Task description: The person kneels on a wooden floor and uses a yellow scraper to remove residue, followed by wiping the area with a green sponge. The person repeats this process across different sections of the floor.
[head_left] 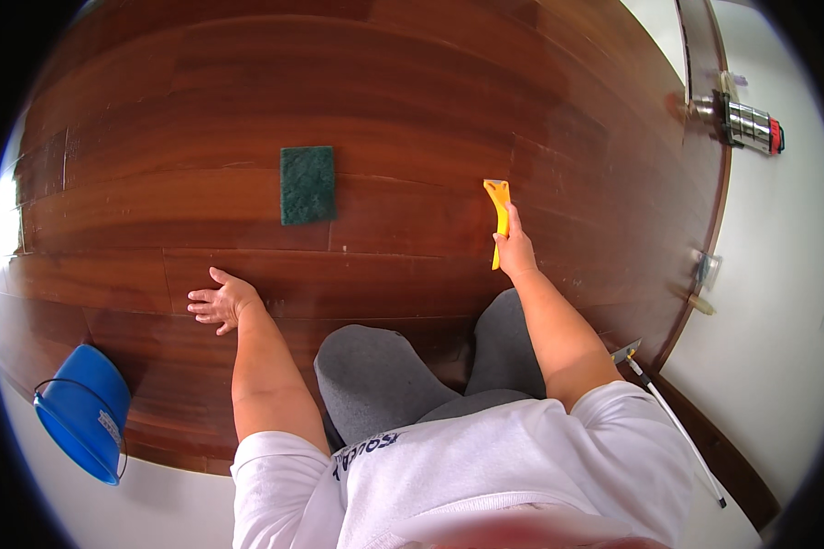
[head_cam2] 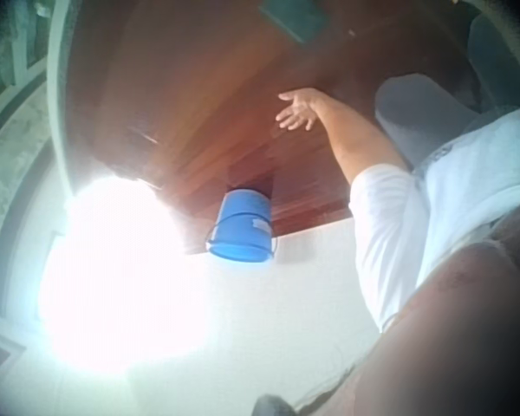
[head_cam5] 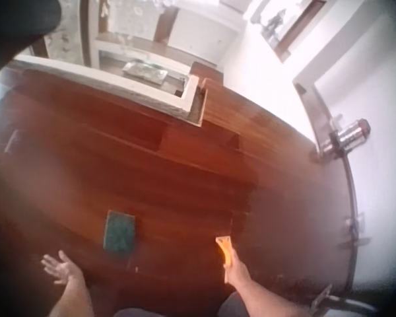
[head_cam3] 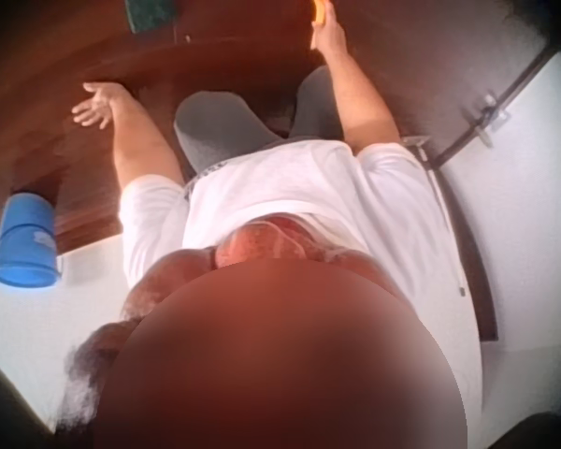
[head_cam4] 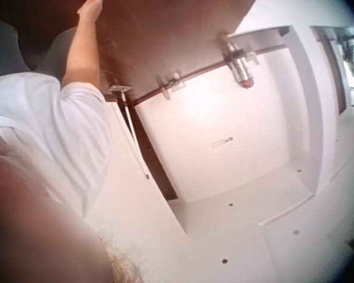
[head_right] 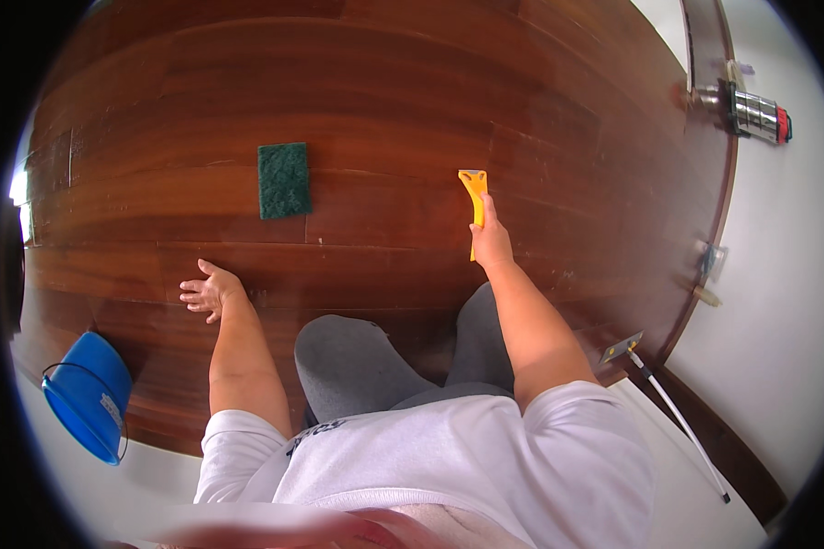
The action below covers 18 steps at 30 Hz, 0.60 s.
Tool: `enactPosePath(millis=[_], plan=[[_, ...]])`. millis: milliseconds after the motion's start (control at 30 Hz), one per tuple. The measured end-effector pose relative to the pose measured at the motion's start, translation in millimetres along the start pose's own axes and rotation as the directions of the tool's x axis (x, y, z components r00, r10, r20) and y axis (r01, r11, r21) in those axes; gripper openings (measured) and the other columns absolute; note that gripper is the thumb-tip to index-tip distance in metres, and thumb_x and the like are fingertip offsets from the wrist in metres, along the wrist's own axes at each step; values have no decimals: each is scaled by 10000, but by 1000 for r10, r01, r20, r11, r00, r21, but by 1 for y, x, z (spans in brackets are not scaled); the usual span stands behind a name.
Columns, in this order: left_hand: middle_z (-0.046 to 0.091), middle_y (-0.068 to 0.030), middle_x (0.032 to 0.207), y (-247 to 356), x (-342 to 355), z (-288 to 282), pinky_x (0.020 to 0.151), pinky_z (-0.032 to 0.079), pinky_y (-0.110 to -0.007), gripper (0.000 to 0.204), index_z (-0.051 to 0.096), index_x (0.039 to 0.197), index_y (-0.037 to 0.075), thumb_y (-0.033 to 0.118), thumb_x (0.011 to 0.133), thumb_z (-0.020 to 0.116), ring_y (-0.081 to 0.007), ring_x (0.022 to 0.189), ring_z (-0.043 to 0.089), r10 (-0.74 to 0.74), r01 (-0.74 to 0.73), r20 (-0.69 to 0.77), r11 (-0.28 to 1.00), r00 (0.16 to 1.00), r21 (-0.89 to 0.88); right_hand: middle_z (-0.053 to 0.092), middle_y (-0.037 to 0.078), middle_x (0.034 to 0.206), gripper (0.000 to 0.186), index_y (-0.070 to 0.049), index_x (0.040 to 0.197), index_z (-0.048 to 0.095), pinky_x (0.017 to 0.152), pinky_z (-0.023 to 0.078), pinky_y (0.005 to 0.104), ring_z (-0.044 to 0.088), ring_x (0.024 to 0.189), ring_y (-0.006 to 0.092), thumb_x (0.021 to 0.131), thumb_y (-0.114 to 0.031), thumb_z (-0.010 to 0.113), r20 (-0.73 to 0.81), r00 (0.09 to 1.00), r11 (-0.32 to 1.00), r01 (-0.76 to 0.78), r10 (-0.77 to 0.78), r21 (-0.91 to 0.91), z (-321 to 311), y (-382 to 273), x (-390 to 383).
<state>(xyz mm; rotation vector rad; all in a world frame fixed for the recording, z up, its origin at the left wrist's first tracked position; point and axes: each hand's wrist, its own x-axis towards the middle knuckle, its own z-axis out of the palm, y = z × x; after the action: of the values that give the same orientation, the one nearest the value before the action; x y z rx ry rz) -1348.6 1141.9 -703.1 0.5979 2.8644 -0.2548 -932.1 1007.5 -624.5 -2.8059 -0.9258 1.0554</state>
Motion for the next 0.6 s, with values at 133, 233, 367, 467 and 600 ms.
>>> enactPosePath(millis=[133, 233, 367, 467, 600], plan=[[75, -66, 1468, 1, -1, 0, 1022, 138, -571, 722, 117, 1406, 159, 612, 857, 238, -251, 1348, 85, 2, -3, -8, 1000, 1000, -2, 562, 234, 1047, 634, -269, 1341, 190, 792, 449, 430, 547, 955, 395, 830, -107, 527, -44, 995, 996, 85, -84, 17, 1, -2, 10], [72, -64, 1468, 0, -1, -1, 1021, 139, -573, 720, 117, 1405, 161, 611, 857, 240, -251, 1347, 86, 6, -6, -10, 1000, 1000, -6, 563, 230, 1050, 628, -268, 1336, 189, 794, 448, 432, 546, 956, 397, 832, -107, 527, -45, 997, 997, 68, -67, 20, 2, -3, 13], [75, -63, 1468, 1, -1, -2, 1022, 141, -573, 720, 117, 1405, 161, 611, 857, 241, -249, 1347, 89, -2, 2, -5, 1000, 1000, 5, 564, 229, 1047, 623, -267, 1332, 193, 798, 447, 431, 546, 959, 394, 832, -104, 526, -25, 1000, 1000, 7, -7, 2, -1, -6, 16], [78, -61, 1468, 0, 1, 0, 1022, 142, -571, 718, 119, 1405, 163, 611, 857, 242, -246, 1346, 92, -6, 6, -6, 1000, 1000, 5, 564, 232, 1043, 616, -271, 1333, 200, 799, 446, 431, 547, 958, 391, 834, -108, 524, -32, 999, 999, 40, -40, -7, -3, -9, 19], [81, -58, 1468, -5, 6, 8, 1020, 147, -573, 719, 125, 1404, 165, 614, 856, 242, -247, 1345, 97, -5, 6, -13, 1000, 1000, 16, 561, 237, 1045, 619, -264, 1337, 208, 801, 443, 435, 548, 955, 393, 832, -103, 526, -45, 998, 998, 54, -52, 25, -3, -9, 21]])
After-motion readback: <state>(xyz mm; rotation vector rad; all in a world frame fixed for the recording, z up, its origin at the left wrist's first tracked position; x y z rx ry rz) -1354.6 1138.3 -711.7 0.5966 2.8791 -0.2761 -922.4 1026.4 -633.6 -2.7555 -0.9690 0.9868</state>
